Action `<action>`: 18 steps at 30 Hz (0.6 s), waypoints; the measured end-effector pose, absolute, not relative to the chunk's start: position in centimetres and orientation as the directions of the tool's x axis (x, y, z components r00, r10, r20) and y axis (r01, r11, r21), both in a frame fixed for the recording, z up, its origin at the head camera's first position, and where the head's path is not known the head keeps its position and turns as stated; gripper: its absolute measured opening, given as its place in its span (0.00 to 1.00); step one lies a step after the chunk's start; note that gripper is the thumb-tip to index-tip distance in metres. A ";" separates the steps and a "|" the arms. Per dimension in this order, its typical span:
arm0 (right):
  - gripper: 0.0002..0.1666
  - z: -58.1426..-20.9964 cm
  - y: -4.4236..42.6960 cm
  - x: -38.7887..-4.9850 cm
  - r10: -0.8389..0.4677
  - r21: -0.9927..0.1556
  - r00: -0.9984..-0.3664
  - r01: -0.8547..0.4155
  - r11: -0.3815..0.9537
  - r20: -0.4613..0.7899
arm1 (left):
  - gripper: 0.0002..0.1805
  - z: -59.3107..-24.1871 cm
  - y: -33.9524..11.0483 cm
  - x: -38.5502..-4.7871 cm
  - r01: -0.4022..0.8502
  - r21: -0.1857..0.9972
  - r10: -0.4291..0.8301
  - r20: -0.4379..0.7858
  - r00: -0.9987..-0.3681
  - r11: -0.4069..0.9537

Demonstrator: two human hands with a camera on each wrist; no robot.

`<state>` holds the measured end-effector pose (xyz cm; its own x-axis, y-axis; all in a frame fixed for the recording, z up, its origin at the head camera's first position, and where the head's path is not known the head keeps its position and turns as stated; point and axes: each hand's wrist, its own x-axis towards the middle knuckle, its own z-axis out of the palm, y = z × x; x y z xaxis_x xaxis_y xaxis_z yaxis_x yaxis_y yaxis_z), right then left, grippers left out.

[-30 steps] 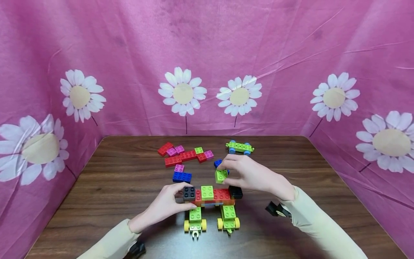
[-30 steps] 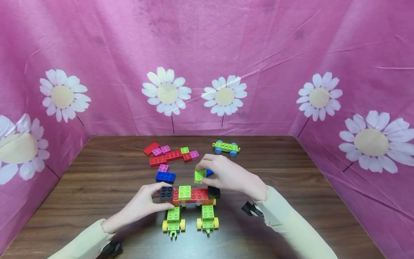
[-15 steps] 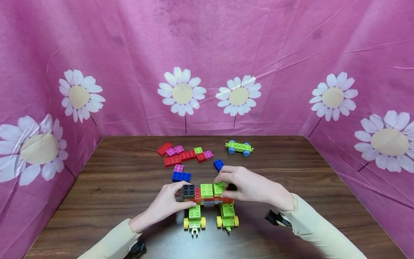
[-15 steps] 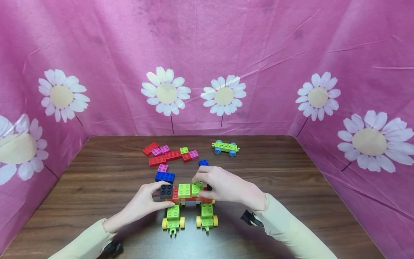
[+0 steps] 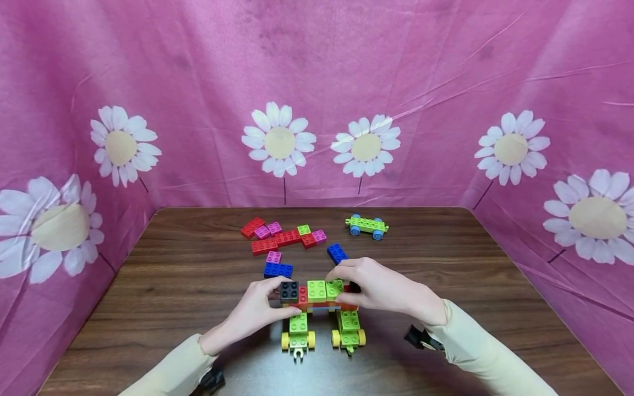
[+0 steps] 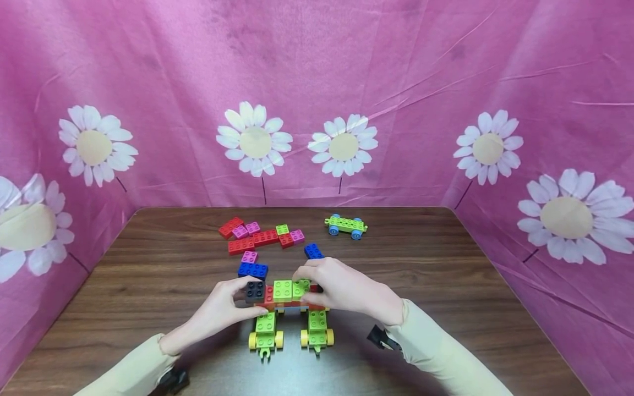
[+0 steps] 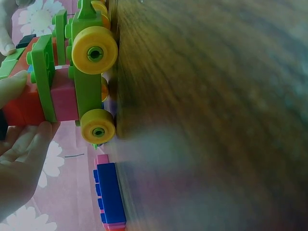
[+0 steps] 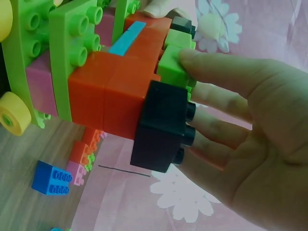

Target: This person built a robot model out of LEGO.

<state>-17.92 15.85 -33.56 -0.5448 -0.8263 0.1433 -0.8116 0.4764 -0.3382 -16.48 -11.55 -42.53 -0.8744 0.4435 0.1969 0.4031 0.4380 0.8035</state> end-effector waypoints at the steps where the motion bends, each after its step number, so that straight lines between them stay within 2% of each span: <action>1: 0.15 -33.6 15.8 -17.9 -0.826 -0.342 -0.543 -0.812 0.473 0.148 | 0.22 -42.5 -11.6 -16.5 0.403 0.804 0.444 0.196 -0.874 0.437; 8: 0.14 -33.8 15.7 -18.0 -0.830 -0.326 -0.531 -0.825 0.462 0.168 | 0.22 -42.5 -11.6 -16.5 0.420 0.792 0.442 0.215 -0.871 0.443; 18: 0.16 -33.0 15.3 -18.1 -0.844 -0.299 -0.522 -0.831 0.470 0.124 | 0.21 -42.5 -11.5 -16.5 0.427 0.777 0.439 0.217 -0.872 0.463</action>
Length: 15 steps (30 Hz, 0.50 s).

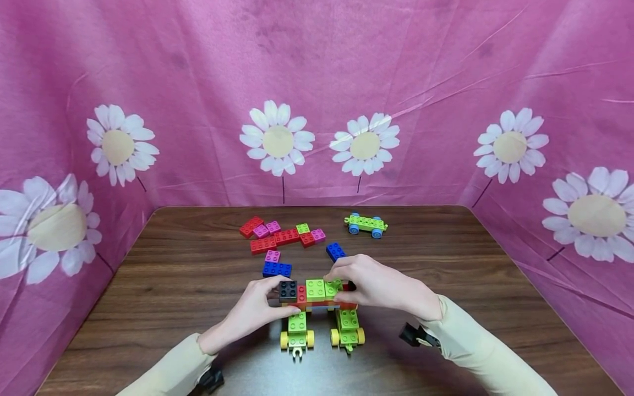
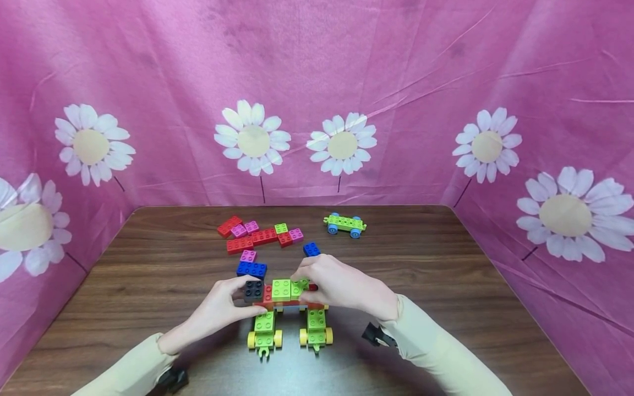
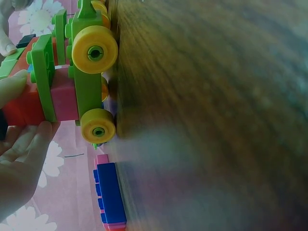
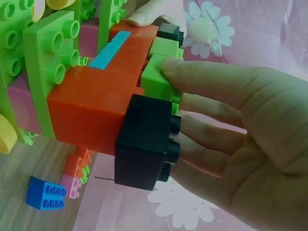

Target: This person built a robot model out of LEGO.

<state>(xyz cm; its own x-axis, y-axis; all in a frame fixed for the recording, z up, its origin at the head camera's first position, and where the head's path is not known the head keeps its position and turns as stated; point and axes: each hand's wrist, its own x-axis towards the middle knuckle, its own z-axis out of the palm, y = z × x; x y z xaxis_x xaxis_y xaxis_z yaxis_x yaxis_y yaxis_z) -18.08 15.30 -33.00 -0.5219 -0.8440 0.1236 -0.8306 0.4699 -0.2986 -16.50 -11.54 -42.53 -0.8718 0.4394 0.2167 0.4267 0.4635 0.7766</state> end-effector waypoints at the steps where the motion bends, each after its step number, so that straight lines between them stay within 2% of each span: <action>1: 0.16 -32.9 15.3 -18.1 -0.846 -0.297 -0.520 -0.831 0.470 0.119 | 0.21 -42.5 -11.5 -16.5 0.426 0.778 0.441 0.216 -0.871 0.461; 6: 0.17 -32.7 15.3 -18.1 -0.852 -0.294 -0.512 -0.836 0.463 0.113 | 0.21 -42.5 -11.5 -16.5 0.420 0.786 0.443 0.210 -0.871 0.454; 15: 0.17 -33.1 15.2 -17.8 -0.833 -0.294 -0.534 -0.828 0.478 0.147 | 0.21 -42.4 -11.5 -16.4 0.420 0.796 0.445 0.214 -0.870 0.437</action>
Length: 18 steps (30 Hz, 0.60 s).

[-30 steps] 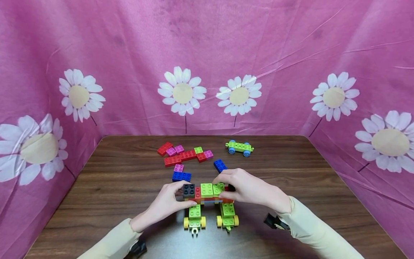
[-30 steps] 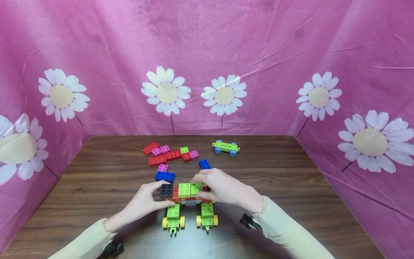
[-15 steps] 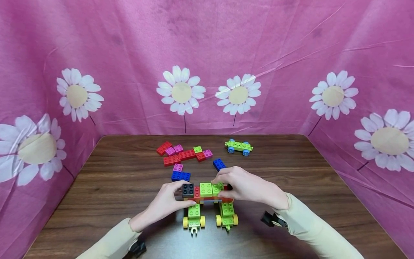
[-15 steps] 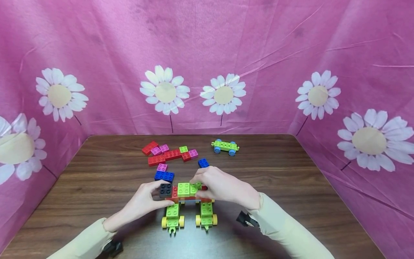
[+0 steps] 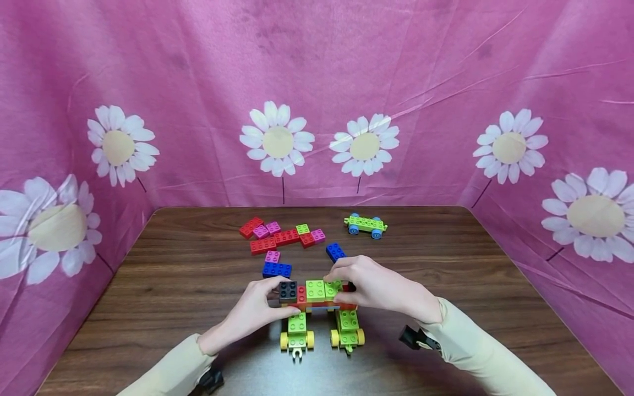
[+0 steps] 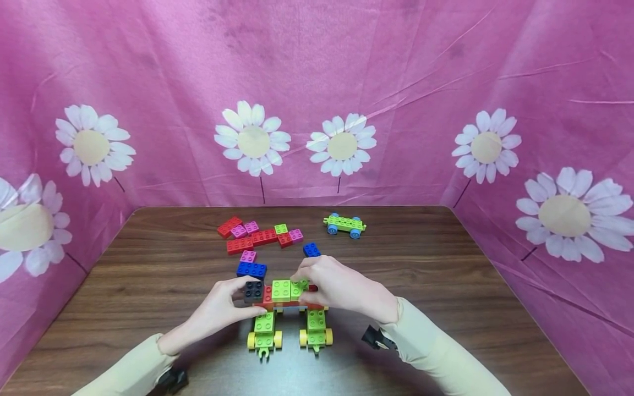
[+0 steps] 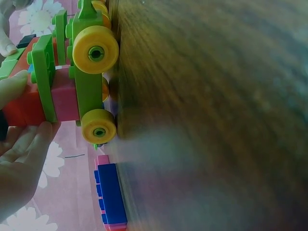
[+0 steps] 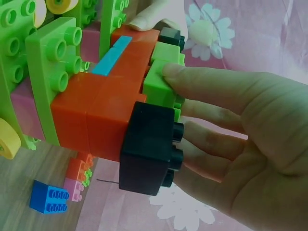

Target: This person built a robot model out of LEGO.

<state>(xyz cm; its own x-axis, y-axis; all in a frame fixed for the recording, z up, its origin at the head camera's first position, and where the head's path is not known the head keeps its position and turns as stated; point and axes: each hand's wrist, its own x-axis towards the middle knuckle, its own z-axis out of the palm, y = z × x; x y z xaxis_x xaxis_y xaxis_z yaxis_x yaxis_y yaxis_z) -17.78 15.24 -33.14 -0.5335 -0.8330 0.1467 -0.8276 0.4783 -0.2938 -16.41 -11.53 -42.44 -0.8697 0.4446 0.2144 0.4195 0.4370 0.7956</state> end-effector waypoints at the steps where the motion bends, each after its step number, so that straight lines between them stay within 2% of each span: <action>1: 0.17 -33.2 15.2 -17.8 -0.831 -0.295 -0.536 -0.826 0.481 0.148 | 0.21 -42.5 -11.5 -16.4 0.419 0.795 0.443 0.215 -0.870 0.438; 18: 0.16 -33.1 15.4 -17.9 -0.832 -0.285 -0.545 -0.818 0.499 0.107 | 0.21 -42.4 -11.5 -16.4 0.424 0.799 0.441 0.224 -0.869 0.428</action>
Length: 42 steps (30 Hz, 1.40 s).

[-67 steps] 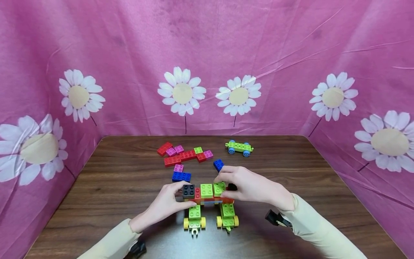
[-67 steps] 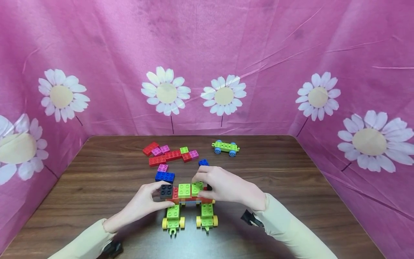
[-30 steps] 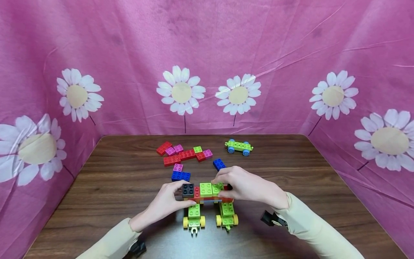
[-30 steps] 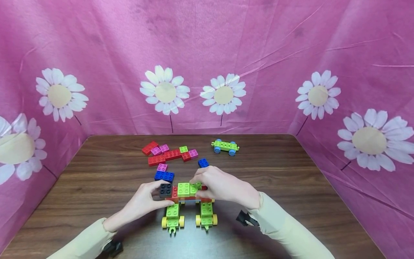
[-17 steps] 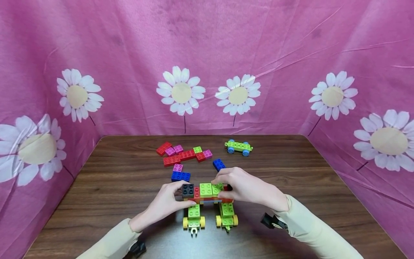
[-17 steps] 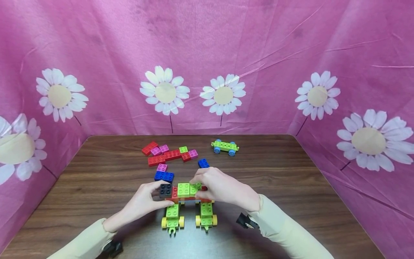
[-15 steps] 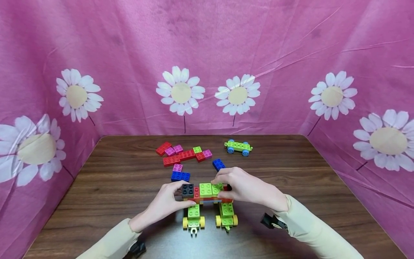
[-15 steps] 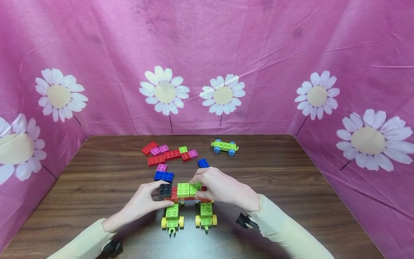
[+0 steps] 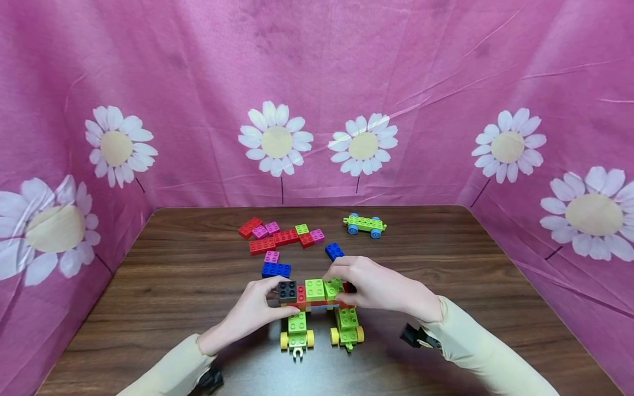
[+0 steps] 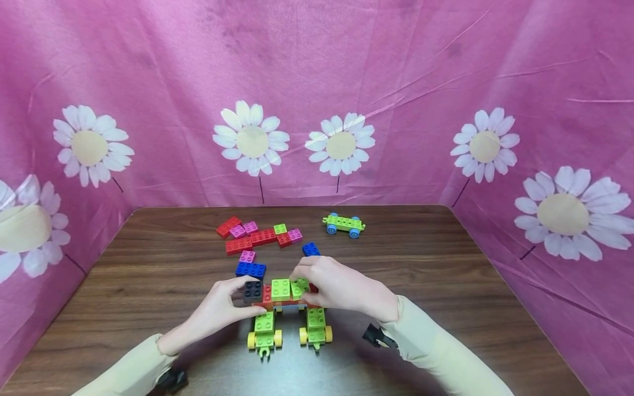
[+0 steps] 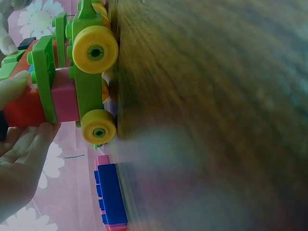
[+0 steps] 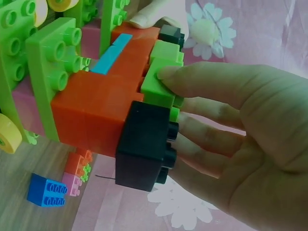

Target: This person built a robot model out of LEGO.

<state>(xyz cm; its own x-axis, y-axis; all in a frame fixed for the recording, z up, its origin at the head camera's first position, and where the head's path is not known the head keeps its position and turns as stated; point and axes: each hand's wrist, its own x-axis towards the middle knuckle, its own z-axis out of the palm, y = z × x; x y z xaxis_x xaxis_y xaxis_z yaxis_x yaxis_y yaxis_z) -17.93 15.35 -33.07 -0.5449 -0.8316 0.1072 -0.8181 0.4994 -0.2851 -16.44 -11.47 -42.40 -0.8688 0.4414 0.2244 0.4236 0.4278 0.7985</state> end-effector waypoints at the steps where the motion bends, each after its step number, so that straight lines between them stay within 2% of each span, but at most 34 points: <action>1: 0.16 -33.1 15.4 -17.9 -0.830 -0.284 -0.548 -0.817 0.502 0.109 | 0.21 -42.4 -11.5 -16.4 0.421 0.799 0.440 0.222 -0.870 0.429; 7: 0.16 -33.2 15.1 -17.7 -0.819 -0.262 -0.561 -0.814 0.519 0.121 | 0.21 -42.5 -11.4 -16.4 0.416 0.806 0.444 0.217 -0.869 0.421; 31: 0.13 -33.1 14.4 -17.1 -0.821 -0.150 -0.549 -0.835 0.530 0.155 | 0.23 -42.4 -11.4 -16.4 0.398 0.801 0.434 0.195 -0.879 0.447; 36: 0.16 -33.4 14.8 -17.2 -0.817 -0.182 -0.554 -0.830 0.528 0.159 | 0.22 -42.3 -11.4 -16.4 0.400 0.797 0.430 0.198 -0.881 0.452; 42: 0.21 -33.1 15.3 -17.3 -0.827 -0.234 -0.552 -0.822 0.518 0.109 | 0.22 -42.2 -11.4 -16.3 0.414 0.782 0.423 0.214 -0.881 0.466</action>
